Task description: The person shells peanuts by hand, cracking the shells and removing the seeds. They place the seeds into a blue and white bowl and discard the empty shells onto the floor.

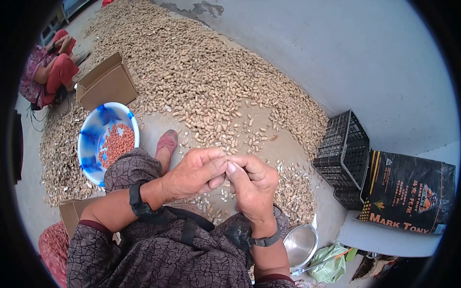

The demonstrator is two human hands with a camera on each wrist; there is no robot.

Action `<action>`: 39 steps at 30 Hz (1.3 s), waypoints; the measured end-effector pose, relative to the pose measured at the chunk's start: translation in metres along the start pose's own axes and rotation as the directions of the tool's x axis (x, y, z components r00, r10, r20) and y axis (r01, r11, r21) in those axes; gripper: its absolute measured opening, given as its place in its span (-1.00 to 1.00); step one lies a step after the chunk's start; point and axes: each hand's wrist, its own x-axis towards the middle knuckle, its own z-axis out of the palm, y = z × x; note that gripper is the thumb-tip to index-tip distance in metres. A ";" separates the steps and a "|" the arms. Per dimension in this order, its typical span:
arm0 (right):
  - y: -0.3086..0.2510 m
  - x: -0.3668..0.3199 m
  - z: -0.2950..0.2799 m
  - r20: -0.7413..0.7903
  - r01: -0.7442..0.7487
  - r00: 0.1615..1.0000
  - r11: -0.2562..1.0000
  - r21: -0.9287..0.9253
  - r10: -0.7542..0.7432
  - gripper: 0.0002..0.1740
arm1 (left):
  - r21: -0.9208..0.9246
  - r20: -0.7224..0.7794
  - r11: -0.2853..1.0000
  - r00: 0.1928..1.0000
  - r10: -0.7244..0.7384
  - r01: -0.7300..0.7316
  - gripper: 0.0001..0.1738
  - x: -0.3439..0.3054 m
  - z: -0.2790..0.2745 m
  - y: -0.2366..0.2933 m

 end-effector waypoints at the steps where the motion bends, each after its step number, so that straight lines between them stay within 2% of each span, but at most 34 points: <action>1: -0.001 0.000 0.001 -0.002 0.018 1.000 0.999 -0.031 -0.018 -0.89 | -0.081 0.011 0.997 1.000 -0.018 0.019 -0.70 -0.001 0.000 0.000; 2: -0.003 -0.001 0.002 -0.001 0.015 1.000 0.999 -0.029 -0.015 -0.89 | -0.082 0.008 0.996 1.000 -0.020 0.021 -0.70 -0.002 0.000 0.000; 4: -0.006 -0.001 0.004 0.026 0.072 0.997 0.997 -0.002 -0.072 -0.89 | -0.201 -0.001 0.977 0.997 -0.081 0.079 -0.67 -0.003 0.001 0.000; 7: -0.005 0.000 0.006 0.050 0.130 0.991 0.991 -0.027 -0.128 -0.89 | -0.236 -0.029 0.964 0.990 -0.136 0.125 -0.64 -0.004 0.001 0.001; 11: 0.000 0.001 0.006 0.041 0.170 0.985 0.985 -0.028 -0.169 -0.91 | -0.235 -0.014 0.966 0.993 -0.117 0.111 -0.62 -0.002 -0.002 -0.004; 13: -0.008 0.000 0.009 -0.017 -0.013 1.000 0.994 0.107 0.015 -0.92 | -0.344 0.023 0.929 0.990 -0.140 0.139 -0.61 -0.001 -0.004 -0.006; 14: -0.006 0.000 0.008 -0.018 -0.013 1.000 0.994 0.106 0.015 -0.92 | -0.344 0.024 0.928 0.990 -0.140 0.140 -0.61 0.000 -0.004 -0.005; 16: -0.003 0.002 0.002 -0.016 -0.098 0.994 0.950 0.295 0.107 -0.92 | -0.371 0.063 0.908 0.981 -0.184 0.194 -0.65 0.002 -0.005 0.001; 20: -0.003 0.003 -0.002 0.014 -0.169 0.985 0.925 0.340 0.175 -0.92 | -0.236 -0.024 0.958 0.985 -0.173 0.163 -0.69 0.004 -0.002 0.001; 22: 0.000 0.002 0.001 -0.051 -0.158 0.984 0.967 0.200 0.172 -0.93 | -0.214 -0.132 0.963 0.972 -0.195 0.164 -0.72 0.003 0.000 0.001; 23: 0.000 0.001 0.003 -0.049 -0.159 0.984 0.967 0.200 0.172 -0.93 | -0.214 -0.133 0.963 0.972 -0.194 0.163 -0.72 0.003 -0.001 0.000; 25: 0.001 0.000 0.011 -0.125 -0.018 0.992 0.999 -0.037 0.013 -0.94 | -0.151 -0.181 0.981 0.972 -0.153 0.126 -0.70 0.003 -0.001 -0.003; 26: 0.004 0.000 0.014 -0.122 -0.019 0.992 0.999 -0.038 0.014 -0.94 | -0.152 -0.183 0.980 0.971 -0.152 0.125 -0.70 0.004 -0.002 -0.002; 27: 0.008 0.001 0.016 -0.090 0.151 0.980 0.958 -0.246 -0.177 -0.94 | -0.117 -0.223 0.984 0.962 -0.155 0.131 -0.70 0.005 -0.003 -0.001; 28: 0.010 0.001 0.017 -0.018 0.311 0.936 0.846 -0.434 -0.353 -0.94 | -0.083 -0.263 0.987 0.952 -0.156 0.139 -0.70 0.005 -0.004 -0.001; 32: 0.011 0.003 0.018 0.042 0.371 0.922 0.850 -0.373 -0.384 -0.93 | -0.151 -0.206 0.974 0.958 -0.200 0.171 -0.68 0.003 -0.010 0.000; 34: 0.010 0.004 0.018 -0.032 0.252 0.964 0.949 -0.191 -0.262 -0.93 | -0.243 -0.085 0.961 0.984 -0.156 0.132 -0.72 0.000 -0.011 0.008; 38: 0.002 0.001 0.015 -0.052 0.156 0.984 0.969 -0.192 -0.169 -0.92 | -0.274 -0.015 0.951 0.988 -0.153 0.143 -0.77 -0.001 -0.016 0.010; 39: 0.001 0.001 0.013 -0.048 0.155 0.985 0.969 -0.192 -0.167 -0.92 | -0.234 0.001 0.960 0.987 -0.158 0.154 -0.76 -0.001 -0.017 0.011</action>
